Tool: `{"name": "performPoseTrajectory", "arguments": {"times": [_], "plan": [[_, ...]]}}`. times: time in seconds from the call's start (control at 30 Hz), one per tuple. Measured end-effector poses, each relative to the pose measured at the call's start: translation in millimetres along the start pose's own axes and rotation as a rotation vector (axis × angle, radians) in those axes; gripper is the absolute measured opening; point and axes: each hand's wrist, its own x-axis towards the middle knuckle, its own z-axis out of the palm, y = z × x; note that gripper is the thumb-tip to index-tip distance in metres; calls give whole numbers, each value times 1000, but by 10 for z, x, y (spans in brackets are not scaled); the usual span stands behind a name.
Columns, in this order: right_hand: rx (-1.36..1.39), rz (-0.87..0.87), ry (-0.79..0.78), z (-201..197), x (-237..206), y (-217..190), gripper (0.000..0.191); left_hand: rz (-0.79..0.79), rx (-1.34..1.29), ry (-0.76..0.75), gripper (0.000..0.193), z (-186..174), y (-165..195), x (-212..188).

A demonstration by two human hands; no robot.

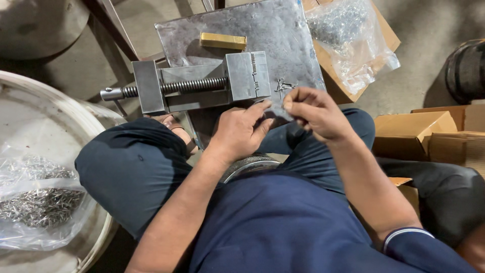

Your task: The person sits cross-legged on the floor and uses a bench vise to hold small metal pieces. They pick up metal components from a pile on the table and insert them into the vise jaws, tightening the screw mechanism to secure the parts. The person repeats this process, handling multiple small metal items.

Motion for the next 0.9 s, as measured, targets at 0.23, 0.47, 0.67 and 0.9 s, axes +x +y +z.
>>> {"name": "performPoseTrajectory", "arguments": {"times": [0.23,0.47,0.67,0.9], "plan": [[138,-160,-104,179,-1,184,9,-29,-7,-63,14,-2,-39,-28],[-704,-824,140,328,-64,-185,7,-102,-217,-59,14,-84,0,30],[-785,-918,263,476,-20,-454,9,-148,-179,-76,24,-111,35,40],[-884,-928,270,558,37,-553,7,25,-120,-7,21,-52,-35,23]]}}
